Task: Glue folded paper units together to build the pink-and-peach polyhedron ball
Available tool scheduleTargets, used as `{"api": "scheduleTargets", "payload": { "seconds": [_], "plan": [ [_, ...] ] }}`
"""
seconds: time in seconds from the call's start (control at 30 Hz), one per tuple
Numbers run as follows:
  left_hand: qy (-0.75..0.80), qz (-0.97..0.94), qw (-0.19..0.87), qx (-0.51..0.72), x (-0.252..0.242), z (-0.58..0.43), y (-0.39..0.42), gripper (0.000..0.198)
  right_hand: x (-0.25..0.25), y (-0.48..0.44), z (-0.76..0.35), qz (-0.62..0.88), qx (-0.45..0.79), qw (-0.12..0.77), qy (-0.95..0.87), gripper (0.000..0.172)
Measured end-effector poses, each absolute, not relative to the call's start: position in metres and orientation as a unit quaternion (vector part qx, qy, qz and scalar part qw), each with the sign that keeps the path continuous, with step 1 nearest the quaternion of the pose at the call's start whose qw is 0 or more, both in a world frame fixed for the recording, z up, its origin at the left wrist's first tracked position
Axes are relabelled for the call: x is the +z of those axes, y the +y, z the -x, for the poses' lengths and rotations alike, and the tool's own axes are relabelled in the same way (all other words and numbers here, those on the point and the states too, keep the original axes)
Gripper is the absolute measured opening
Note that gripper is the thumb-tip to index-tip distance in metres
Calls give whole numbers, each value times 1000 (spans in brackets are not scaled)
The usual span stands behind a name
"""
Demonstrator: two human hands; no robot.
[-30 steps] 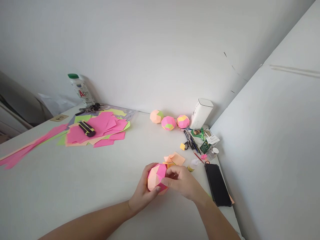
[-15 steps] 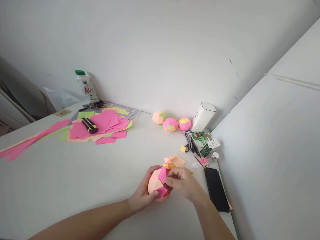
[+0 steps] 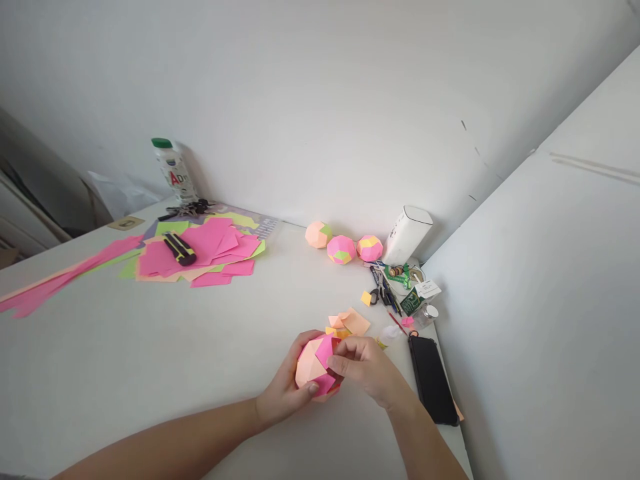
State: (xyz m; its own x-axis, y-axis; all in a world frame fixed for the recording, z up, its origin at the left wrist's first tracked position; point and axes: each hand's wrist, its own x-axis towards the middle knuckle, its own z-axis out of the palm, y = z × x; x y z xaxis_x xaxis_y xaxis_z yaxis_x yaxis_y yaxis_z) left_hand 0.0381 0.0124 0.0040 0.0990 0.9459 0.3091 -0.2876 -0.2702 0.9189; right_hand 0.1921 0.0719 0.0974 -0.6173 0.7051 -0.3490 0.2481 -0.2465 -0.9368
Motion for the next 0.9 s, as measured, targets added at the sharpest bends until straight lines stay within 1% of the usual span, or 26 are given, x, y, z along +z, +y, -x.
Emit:
{"api": "scheduleTargets", "payload": {
  "seconds": [0.9],
  "plan": [
    [318, -542, 503, 594, 5, -38, 12, 62, 98, 72, -192, 402, 674, 169, -596, 22]
  ]
}}
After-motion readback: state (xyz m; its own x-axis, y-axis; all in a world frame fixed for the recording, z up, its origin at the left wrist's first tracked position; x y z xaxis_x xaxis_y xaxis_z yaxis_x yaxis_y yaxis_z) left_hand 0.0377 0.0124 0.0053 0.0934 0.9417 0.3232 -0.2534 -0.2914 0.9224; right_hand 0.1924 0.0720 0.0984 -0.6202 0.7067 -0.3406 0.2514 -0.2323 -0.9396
